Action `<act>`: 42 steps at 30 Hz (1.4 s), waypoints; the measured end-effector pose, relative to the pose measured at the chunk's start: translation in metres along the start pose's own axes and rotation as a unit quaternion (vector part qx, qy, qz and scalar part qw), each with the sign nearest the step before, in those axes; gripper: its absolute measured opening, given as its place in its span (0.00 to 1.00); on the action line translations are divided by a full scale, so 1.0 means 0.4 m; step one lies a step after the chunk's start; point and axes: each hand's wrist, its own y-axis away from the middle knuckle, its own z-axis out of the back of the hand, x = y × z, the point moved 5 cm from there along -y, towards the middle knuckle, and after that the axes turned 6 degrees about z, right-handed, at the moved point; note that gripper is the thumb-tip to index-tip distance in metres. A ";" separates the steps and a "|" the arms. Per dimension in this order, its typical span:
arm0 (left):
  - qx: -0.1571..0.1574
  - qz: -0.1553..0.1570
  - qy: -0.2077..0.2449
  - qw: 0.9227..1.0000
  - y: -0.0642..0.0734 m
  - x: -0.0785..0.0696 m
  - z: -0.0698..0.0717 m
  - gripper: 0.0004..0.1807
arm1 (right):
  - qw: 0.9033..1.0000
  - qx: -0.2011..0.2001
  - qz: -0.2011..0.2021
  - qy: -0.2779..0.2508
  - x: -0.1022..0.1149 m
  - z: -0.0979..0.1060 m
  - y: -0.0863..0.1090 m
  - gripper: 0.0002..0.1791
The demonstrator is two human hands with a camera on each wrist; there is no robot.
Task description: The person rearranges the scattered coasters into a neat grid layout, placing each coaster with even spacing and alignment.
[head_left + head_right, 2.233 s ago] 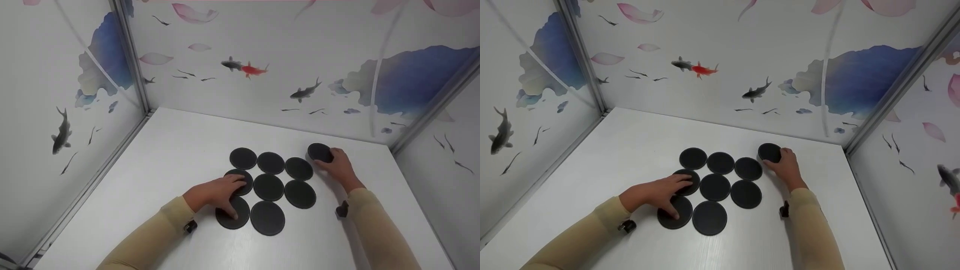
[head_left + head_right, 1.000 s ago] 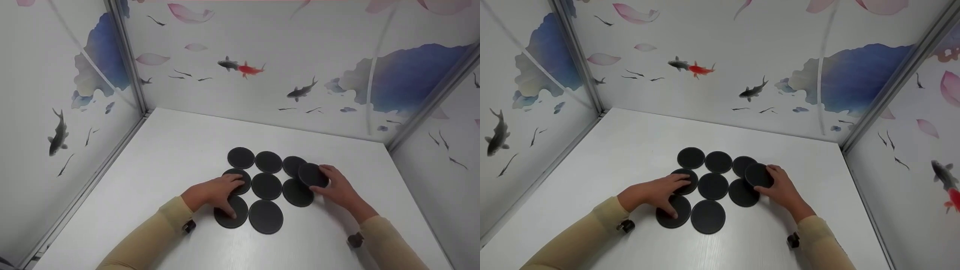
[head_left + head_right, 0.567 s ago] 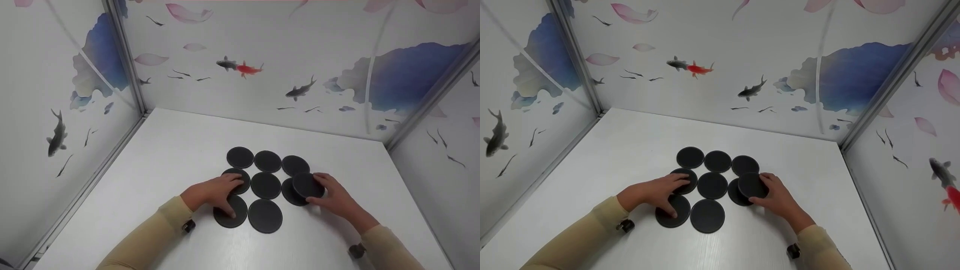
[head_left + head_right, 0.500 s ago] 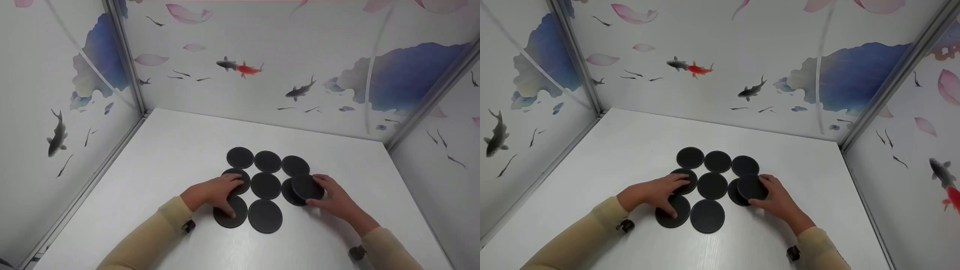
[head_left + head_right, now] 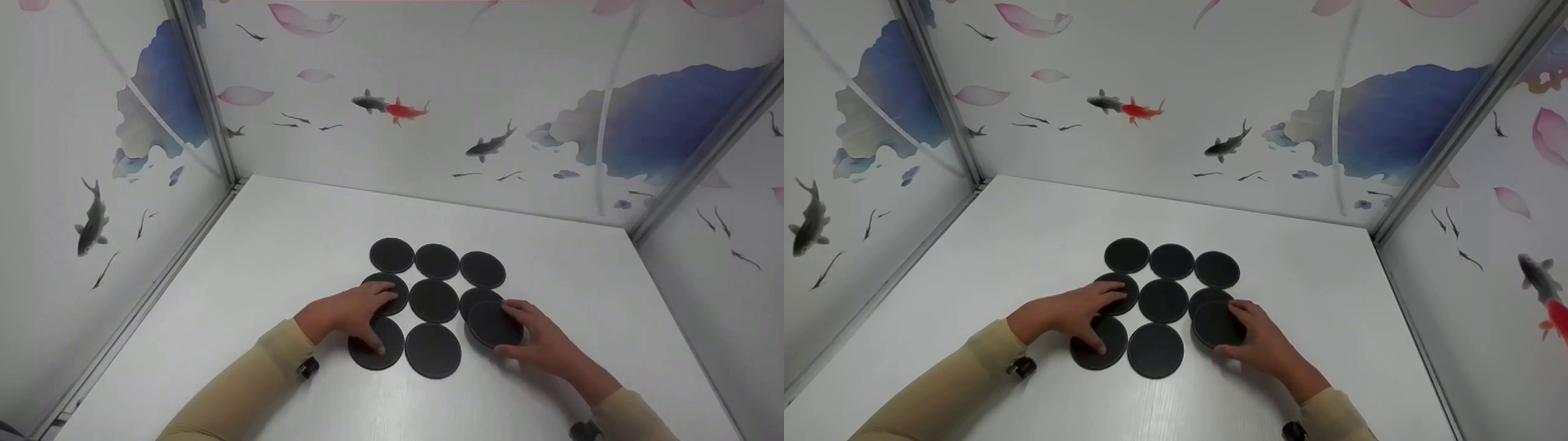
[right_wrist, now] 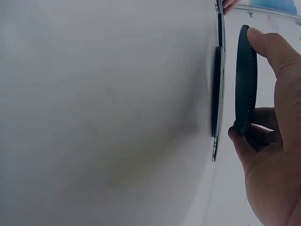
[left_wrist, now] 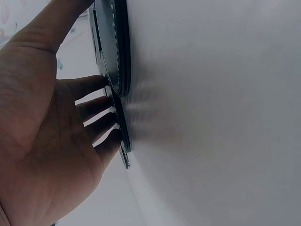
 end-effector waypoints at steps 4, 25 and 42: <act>-0.001 0.002 -0.001 1.000 -0.001 0.001 0.000 0.64 | 1.000 0.010 0.004 0.005 0.007 -0.008 0.006 0.55; 0.007 0.004 0.005 1.000 -0.001 0.001 0.002 0.65 | 0.999 0.051 0.008 0.014 0.057 -0.023 0.047 0.54; 0.001 0.000 -0.005 1.000 -0.007 0.005 -0.006 0.65 | 0.998 0.065 0.013 0.018 0.074 -0.036 0.073 0.53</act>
